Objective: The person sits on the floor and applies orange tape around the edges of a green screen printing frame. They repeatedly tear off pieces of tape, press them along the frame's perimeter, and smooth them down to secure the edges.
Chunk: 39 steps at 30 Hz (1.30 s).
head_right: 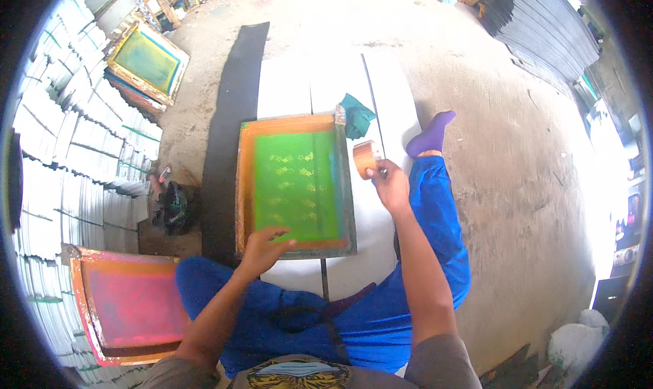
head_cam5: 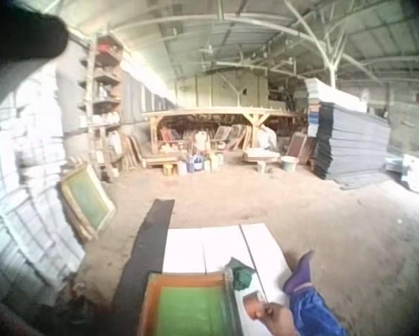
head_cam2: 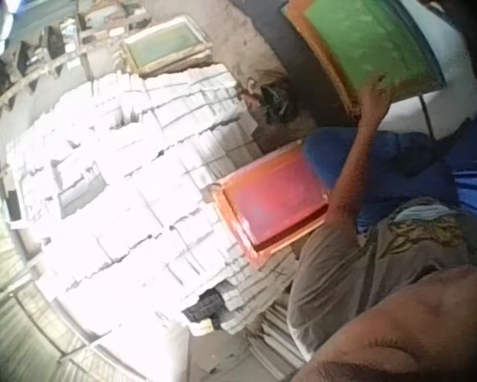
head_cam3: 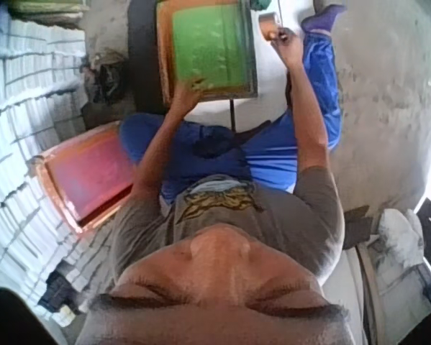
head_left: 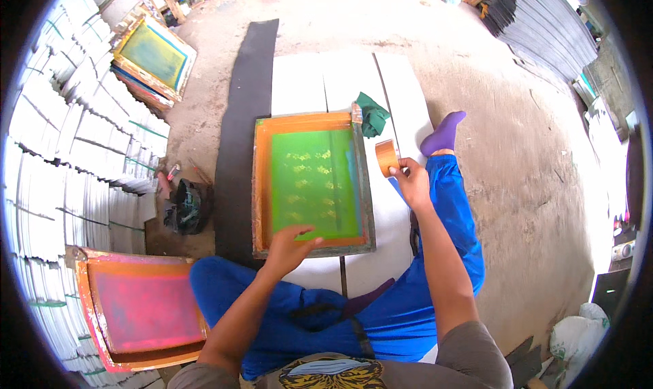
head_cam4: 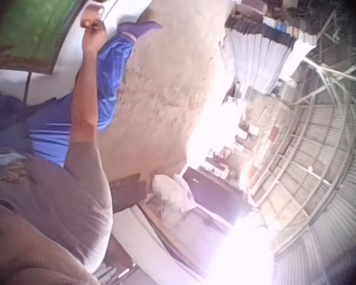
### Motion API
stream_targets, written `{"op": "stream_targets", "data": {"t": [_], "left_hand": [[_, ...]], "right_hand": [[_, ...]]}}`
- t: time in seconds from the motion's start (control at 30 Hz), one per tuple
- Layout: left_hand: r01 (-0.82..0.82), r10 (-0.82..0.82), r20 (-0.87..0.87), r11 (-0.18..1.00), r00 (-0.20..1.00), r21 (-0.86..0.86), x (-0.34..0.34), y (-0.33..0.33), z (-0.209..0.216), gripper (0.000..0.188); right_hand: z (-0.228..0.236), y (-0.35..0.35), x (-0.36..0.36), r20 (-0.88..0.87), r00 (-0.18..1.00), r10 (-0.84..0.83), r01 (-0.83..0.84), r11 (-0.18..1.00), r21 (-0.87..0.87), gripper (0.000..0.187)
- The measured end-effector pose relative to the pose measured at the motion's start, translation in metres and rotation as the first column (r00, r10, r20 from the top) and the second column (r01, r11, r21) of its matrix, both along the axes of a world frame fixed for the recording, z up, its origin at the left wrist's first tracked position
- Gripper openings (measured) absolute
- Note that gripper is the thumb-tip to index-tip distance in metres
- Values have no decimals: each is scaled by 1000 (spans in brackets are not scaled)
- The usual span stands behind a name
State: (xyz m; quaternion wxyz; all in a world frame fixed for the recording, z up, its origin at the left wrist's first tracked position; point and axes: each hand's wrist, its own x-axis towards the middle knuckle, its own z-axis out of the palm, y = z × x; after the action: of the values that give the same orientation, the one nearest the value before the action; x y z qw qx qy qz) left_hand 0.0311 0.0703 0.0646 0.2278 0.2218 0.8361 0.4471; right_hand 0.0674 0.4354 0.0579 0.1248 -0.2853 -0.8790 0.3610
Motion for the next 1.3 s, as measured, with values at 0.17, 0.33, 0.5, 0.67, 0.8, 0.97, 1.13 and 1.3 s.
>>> {"op": "stream_targets", "data": {"t": [0.17, 0.33, 0.5, 0.67, 0.8, 0.97, 1.13, 1.3], "left_hand": [[-35, -26, 135, 904, 990, 427, -2, 55, 54, 90], [111, -107, -44, 769, 993, 629, 12, 60, 118, 117], [165, -136, -95, 758, 986, 631, 20, 37, 122, 113], [130, 3, -209, 772, 978, 622, 34, 20, 124, 104], [134, 67, -298, 785, 952, 604, 37, 16, 126, 102], [120, 95, -342, 822, 935, 557, 39, 13, 129, 102], [93, 101, -337, 852, 936, 515, 43, 11, 130, 102], [100, 79, -334, 868, 939, 487, 42, 11, 127, 103]], "right_hand": [[72, -82, 44, -378, 921, 91, -230, 912, -340, 16], [114, -134, 81, -493, 863, 113, -382, 784, -490, 18], [137, -159, 97, -476, 855, 204, -410, 827, -383, 26], [166, -187, 99, -524, 827, 203, -332, 929, -164, 35], [173, -205, 98, -512, 836, 196, -270, 960, -75, 31], [170, -212, 100, -533, 836, 132, -211, 973, -89, 27], [167, -215, 102, -540, 837, 85, -188, 972, -139, 24], [164, -212, 102, -549, 834, 52, -181, 966, -183, 21]]}}
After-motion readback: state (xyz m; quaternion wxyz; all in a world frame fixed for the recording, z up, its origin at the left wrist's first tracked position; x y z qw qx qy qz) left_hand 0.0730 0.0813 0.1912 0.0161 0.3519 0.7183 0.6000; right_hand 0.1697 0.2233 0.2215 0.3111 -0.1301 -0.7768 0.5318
